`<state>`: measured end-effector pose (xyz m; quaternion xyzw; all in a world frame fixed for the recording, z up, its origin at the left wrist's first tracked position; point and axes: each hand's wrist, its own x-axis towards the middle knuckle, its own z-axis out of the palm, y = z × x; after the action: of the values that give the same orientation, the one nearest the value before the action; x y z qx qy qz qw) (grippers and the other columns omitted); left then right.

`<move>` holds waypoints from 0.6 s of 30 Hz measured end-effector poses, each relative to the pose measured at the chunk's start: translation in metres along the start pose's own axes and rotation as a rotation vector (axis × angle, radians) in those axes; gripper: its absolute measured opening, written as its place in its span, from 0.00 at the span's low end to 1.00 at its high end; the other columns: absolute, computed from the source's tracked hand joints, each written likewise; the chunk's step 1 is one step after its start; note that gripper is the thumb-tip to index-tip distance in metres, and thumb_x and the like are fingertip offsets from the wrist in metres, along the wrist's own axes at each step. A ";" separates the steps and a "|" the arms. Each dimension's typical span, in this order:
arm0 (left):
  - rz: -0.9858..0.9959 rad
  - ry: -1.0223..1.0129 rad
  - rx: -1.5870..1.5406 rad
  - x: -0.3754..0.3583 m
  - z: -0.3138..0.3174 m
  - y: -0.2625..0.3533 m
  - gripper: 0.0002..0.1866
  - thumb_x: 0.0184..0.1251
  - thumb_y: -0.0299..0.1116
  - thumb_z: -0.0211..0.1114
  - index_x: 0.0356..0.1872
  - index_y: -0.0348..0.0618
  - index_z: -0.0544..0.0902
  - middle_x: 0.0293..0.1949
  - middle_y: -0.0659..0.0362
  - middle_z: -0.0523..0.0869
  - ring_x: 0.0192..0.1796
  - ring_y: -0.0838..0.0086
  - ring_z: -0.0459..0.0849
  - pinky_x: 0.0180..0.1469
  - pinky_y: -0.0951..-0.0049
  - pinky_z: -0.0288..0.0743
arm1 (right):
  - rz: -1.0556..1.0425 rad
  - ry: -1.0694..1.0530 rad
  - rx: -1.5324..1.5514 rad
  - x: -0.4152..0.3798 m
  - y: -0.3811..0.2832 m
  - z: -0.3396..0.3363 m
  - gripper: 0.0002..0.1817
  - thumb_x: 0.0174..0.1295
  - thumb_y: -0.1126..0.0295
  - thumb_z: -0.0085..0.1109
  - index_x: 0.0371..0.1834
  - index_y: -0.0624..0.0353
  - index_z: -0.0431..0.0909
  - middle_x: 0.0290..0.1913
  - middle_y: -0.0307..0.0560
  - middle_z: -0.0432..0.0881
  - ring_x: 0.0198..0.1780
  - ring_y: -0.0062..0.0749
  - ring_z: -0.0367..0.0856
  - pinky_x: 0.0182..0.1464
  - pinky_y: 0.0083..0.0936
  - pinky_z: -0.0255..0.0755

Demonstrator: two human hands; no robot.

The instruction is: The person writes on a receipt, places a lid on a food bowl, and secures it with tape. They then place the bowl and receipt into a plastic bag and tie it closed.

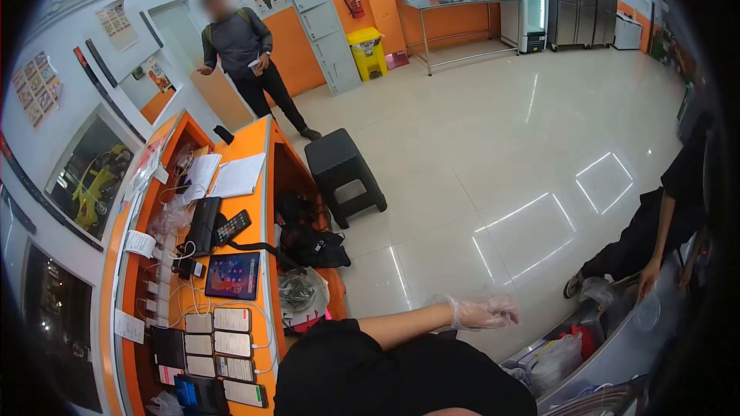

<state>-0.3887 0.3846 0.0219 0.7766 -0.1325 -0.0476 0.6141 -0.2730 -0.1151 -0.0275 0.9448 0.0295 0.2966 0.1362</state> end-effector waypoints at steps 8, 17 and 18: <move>-0.037 -0.049 0.105 0.020 -0.002 -0.014 0.21 0.67 0.36 0.51 0.60 0.46 0.67 0.54 0.55 0.70 0.56 0.67 0.70 0.61 0.67 0.63 | -0.111 0.368 0.262 0.014 -0.051 -0.035 0.15 0.59 0.62 0.56 0.48 0.55 0.77 0.52 0.56 0.76 0.55 0.55 0.73 0.55 0.53 0.66; -0.111 0.611 -0.653 0.057 0.035 -0.020 0.26 0.68 0.47 0.53 0.63 0.49 0.65 0.59 0.58 0.70 0.60 0.69 0.69 0.61 0.69 0.63 | -0.766 -0.187 1.577 0.005 -0.271 -0.153 0.29 0.43 0.66 0.69 0.48 0.59 0.66 0.35 0.46 0.70 0.37 0.38 0.68 0.44 0.33 0.62; -0.103 0.711 -0.628 0.058 0.039 -0.018 0.25 0.69 0.48 0.52 0.61 0.48 0.66 0.57 0.58 0.73 0.57 0.70 0.72 0.59 0.72 0.66 | -0.794 -0.189 1.662 0.000 -0.284 -0.164 0.29 0.44 0.66 0.69 0.49 0.58 0.65 0.33 0.45 0.70 0.36 0.38 0.68 0.43 0.34 0.62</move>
<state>-0.3397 0.3362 0.0007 0.5271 0.1453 0.1530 0.8232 -0.3587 0.1973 0.0231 0.6799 0.5430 0.0333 -0.4916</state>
